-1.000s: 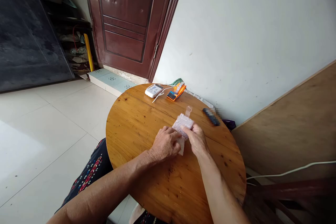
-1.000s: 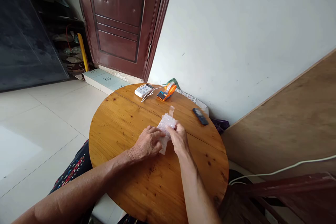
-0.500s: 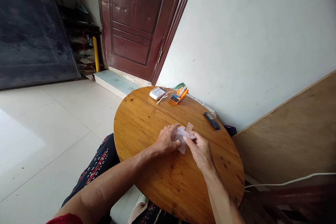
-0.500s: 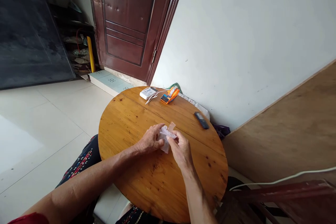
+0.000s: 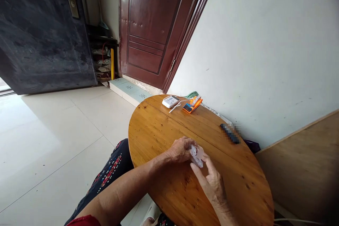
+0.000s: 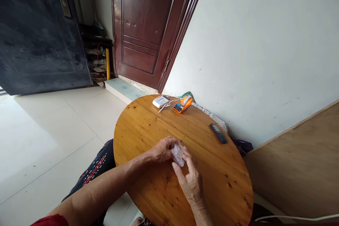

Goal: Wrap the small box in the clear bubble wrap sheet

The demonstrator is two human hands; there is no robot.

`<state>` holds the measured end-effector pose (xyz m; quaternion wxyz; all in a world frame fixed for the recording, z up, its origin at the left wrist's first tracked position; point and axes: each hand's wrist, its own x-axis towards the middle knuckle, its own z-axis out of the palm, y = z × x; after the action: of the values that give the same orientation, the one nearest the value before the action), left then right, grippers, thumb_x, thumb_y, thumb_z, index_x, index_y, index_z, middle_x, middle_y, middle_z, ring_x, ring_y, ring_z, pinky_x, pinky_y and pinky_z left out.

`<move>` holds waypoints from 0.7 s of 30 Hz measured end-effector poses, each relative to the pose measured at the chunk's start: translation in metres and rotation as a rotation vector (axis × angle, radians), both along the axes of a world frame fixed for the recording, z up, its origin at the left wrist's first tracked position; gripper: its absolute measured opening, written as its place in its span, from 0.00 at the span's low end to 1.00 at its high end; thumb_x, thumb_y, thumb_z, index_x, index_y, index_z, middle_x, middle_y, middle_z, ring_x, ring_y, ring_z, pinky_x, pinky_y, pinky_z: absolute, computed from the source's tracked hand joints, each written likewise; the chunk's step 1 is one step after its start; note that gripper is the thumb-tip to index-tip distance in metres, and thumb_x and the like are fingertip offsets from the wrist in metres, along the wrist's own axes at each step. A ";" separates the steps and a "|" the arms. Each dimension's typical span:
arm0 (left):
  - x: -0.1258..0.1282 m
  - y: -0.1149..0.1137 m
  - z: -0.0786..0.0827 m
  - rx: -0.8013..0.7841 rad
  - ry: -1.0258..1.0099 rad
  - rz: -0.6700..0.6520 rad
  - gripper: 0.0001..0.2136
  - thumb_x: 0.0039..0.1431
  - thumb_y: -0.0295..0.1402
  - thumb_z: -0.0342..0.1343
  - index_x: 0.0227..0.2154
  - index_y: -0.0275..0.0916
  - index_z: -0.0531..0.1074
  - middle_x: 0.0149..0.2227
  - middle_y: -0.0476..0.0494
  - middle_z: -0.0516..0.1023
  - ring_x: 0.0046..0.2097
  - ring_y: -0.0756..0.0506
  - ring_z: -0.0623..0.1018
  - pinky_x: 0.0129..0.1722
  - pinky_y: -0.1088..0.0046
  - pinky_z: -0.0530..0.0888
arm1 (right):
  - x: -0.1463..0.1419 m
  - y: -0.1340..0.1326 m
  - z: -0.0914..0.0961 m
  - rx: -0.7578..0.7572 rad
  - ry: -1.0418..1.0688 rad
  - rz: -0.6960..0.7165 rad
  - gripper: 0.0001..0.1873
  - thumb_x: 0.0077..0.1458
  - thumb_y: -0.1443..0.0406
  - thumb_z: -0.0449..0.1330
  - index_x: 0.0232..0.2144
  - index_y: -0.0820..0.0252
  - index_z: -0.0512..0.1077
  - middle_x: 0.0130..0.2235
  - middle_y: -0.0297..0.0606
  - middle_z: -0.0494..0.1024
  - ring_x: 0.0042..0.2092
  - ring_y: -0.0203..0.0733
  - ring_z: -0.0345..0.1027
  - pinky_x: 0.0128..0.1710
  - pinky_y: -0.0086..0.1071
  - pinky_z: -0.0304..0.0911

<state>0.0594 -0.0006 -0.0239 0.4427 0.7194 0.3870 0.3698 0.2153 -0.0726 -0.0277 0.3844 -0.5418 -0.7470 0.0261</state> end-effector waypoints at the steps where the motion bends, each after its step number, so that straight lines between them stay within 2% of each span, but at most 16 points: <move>1: 0.000 0.001 -0.002 -0.005 -0.012 0.003 0.17 0.48 0.26 0.57 0.44 0.39 0.76 0.44 0.46 0.75 0.42 0.48 0.75 0.47 0.72 0.73 | 0.001 0.001 -0.002 0.039 -0.041 0.004 0.18 0.54 0.54 0.60 0.45 0.56 0.71 0.48 0.44 0.79 0.49 0.50 0.74 0.51 0.41 0.69; 4: 0.001 0.003 -0.004 -0.005 -0.029 -0.004 0.17 0.47 0.26 0.56 0.43 0.39 0.76 0.44 0.46 0.75 0.42 0.48 0.75 0.48 0.72 0.73 | 0.003 0.006 -0.008 0.170 -0.097 -0.017 0.15 0.56 0.57 0.59 0.44 0.56 0.72 0.47 0.46 0.80 0.48 0.49 0.75 0.50 0.40 0.69; 7: -0.001 0.004 0.000 -0.009 -0.050 -0.012 0.15 0.48 0.26 0.56 0.41 0.36 0.77 0.42 0.45 0.76 0.42 0.47 0.75 0.48 0.71 0.72 | 0.004 0.011 -0.004 0.150 -0.030 -0.037 0.12 0.58 0.59 0.57 0.42 0.56 0.73 0.45 0.45 0.81 0.47 0.49 0.75 0.50 0.39 0.69; 10: -0.006 0.000 0.012 -0.123 -0.112 -0.053 0.14 0.49 0.28 0.55 0.39 0.33 0.77 0.38 0.44 0.78 0.39 0.46 0.76 0.44 0.71 0.74 | 0.004 0.013 0.006 -0.053 0.139 -0.099 0.16 0.54 0.54 0.60 0.40 0.56 0.75 0.41 0.42 0.82 0.42 0.49 0.76 0.43 0.37 0.70; 14: -0.015 -0.007 0.026 -0.364 -0.197 -0.116 0.13 0.53 0.34 0.54 0.37 0.32 0.77 0.29 0.46 0.76 0.32 0.47 0.74 0.36 0.72 0.73 | 0.002 0.017 0.014 -0.347 0.529 -0.114 0.21 0.50 0.48 0.62 0.36 0.58 0.77 0.32 0.39 0.82 0.33 0.47 0.74 0.32 0.35 0.70; 17: -0.018 -0.007 0.027 -0.357 -0.251 -0.168 0.16 0.51 0.34 0.57 0.42 0.34 0.77 0.33 0.47 0.77 0.36 0.47 0.75 0.38 0.71 0.73 | -0.001 0.025 0.013 -0.442 0.753 -0.097 0.23 0.44 0.46 0.66 0.32 0.59 0.78 0.29 0.39 0.81 0.31 0.47 0.73 0.28 0.35 0.68; 21: -0.013 -0.003 0.018 -0.316 -0.271 -0.160 0.22 0.50 0.30 0.57 0.51 0.35 0.72 0.41 0.44 0.77 0.41 0.45 0.75 0.44 0.69 0.73 | -0.002 0.034 0.019 -0.567 0.759 -0.152 0.25 0.41 0.45 0.66 0.31 0.60 0.79 0.23 0.36 0.78 0.24 0.43 0.68 0.21 0.34 0.62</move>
<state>0.0463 -0.0032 -0.0062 0.6258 0.6133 0.3186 0.3614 0.2130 -0.0385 -0.0091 0.4680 -0.6306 -0.4756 0.3963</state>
